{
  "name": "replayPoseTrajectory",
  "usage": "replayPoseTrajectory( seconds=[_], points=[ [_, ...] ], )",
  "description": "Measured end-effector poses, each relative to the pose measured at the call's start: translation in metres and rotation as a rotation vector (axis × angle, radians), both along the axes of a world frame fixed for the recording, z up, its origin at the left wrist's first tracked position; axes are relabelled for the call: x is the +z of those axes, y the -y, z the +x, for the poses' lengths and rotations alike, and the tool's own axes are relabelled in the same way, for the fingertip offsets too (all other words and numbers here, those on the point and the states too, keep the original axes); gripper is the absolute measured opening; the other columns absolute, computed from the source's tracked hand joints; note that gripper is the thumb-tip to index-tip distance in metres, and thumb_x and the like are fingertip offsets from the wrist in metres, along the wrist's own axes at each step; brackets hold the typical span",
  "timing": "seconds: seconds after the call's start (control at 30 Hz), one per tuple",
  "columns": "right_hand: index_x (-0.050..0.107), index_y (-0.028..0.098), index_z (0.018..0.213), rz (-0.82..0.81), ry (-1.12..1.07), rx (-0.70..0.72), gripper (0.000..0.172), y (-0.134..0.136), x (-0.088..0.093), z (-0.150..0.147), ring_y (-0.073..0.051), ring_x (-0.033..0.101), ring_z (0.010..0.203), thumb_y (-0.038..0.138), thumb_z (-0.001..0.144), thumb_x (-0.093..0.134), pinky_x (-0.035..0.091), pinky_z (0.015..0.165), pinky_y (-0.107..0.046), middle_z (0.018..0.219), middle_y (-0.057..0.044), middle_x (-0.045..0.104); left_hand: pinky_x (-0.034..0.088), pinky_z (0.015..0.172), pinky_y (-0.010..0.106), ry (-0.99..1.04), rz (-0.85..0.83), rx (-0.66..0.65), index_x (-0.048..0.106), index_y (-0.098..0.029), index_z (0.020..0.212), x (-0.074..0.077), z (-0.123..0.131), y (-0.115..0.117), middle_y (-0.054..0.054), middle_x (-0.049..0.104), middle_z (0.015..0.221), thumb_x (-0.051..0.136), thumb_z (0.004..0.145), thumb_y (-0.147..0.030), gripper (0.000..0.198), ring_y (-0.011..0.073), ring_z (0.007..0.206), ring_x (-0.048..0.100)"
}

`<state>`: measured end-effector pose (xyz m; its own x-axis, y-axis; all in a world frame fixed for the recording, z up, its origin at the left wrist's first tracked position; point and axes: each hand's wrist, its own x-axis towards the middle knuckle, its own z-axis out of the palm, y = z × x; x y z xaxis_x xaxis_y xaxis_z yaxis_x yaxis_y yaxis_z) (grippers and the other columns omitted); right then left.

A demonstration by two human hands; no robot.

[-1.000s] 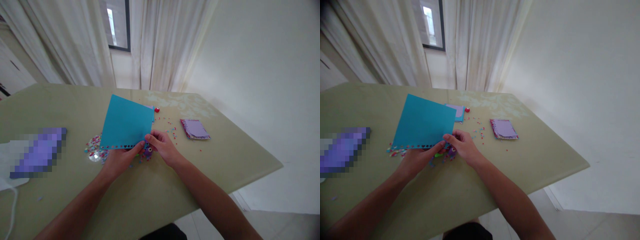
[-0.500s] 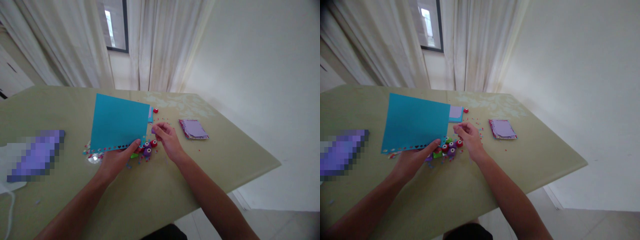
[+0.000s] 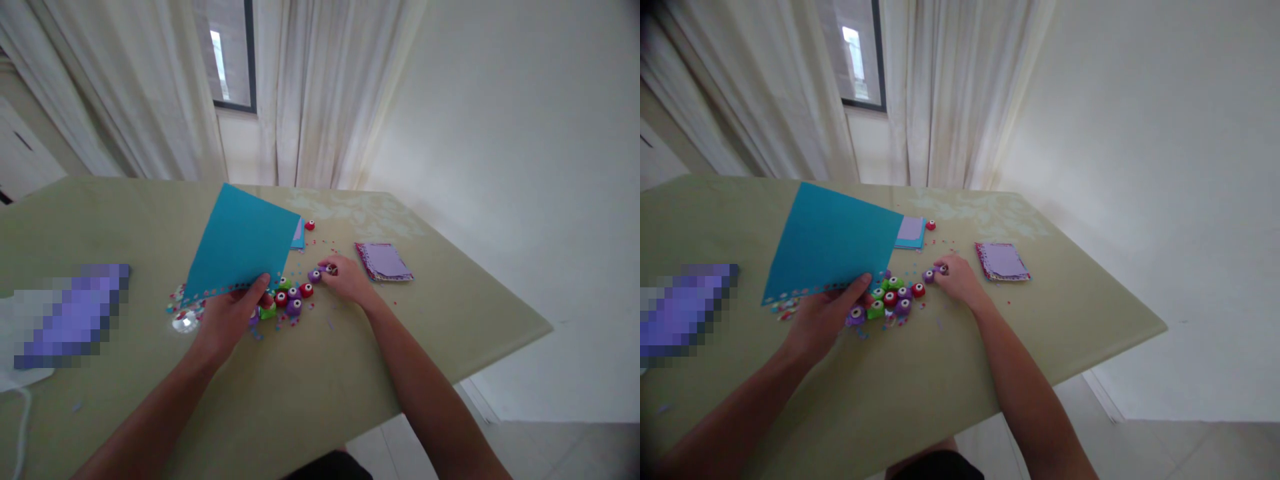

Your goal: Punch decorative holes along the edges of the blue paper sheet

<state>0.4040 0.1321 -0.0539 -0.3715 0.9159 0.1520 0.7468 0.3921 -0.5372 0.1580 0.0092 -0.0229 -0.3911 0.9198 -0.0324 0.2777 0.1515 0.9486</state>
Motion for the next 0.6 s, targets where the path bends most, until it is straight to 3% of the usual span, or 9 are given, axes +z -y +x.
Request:
replayPoseTrajectory(
  seconds=[0.2,0.33,0.4,0.47,0.6],
  points=[
    [0.070,0.018,0.141,-0.047,-0.004,0.191,0.060,0.004,0.003,-0.001,-0.027,0.069,0.120,0.011,0.081,0.075,0.052,0.110,-0.043,0.136,-0.014,0.073,0.055,0.066,0.038,0.141,0.076,0.181,0.073,-0.022,0.064,-0.014,-0.007,-0.007,0.008,0.076,0.067,0.073,0.076,-0.068,0.048,0.0273,0.067,0.071],
    [0.071,0.018,0.139,-0.105,-0.075,0.250,0.054,0.006,0.000,-0.003,-0.024,0.071,0.110,0.017,0.086,0.075,0.057,0.102,-0.043,0.131,-0.013,0.071,0.054,0.064,0.037,0.178,0.102,0.364,0.073,-0.022,0.070,-0.020,-0.015,-0.013,0.006,0.074,0.066,0.074,0.080,-0.064,0.044,0.0253,0.065,0.068],
    [0.069,0.019,0.140,-0.138,-0.147,0.244,0.048,0.008,-0.002,-0.005,-0.021,0.073,0.104,0.023,0.093,0.072,0.060,0.098,-0.042,0.131,-0.013,0.070,0.057,0.073,0.039,0.163,0.140,0.417,0.075,-0.021,0.077,-0.024,-0.019,-0.016,0.006,0.077,0.072,0.070,0.085,-0.064,0.044,0.0260,0.070,0.071],
    [0.065,0.021,0.144,-0.085,-0.181,0.235,0.048,0.013,-0.002,-0.010,-0.024,0.071,0.115,0.037,0.099,0.071,0.057,0.105,-0.046,0.137,-0.014,0.068,0.059,0.088,0.043,0.130,0.188,0.424,0.078,-0.021,0.086,-0.028,-0.020,-0.018,0.008,0.081,0.086,0.063,0.092,-0.061,0.043,0.0285,0.083,0.075],
    [0.052,0.023,0.159,0.108,-0.046,0.349,0.092,0.033,-0.002,-0.032,-0.037,0.046,0.153,0.069,0.085,0.082,0.036,0.128,-0.058,0.163,-0.019,0.051,0.044,0.121,0.054,-0.016,0.174,0.355,0.082,-0.021,0.103,-0.033,-0.016,-0.018,0.013,0.082,0.122,0.055,0.096,-0.057,0.045,0.0371,0.126,0.070]
  ],
)
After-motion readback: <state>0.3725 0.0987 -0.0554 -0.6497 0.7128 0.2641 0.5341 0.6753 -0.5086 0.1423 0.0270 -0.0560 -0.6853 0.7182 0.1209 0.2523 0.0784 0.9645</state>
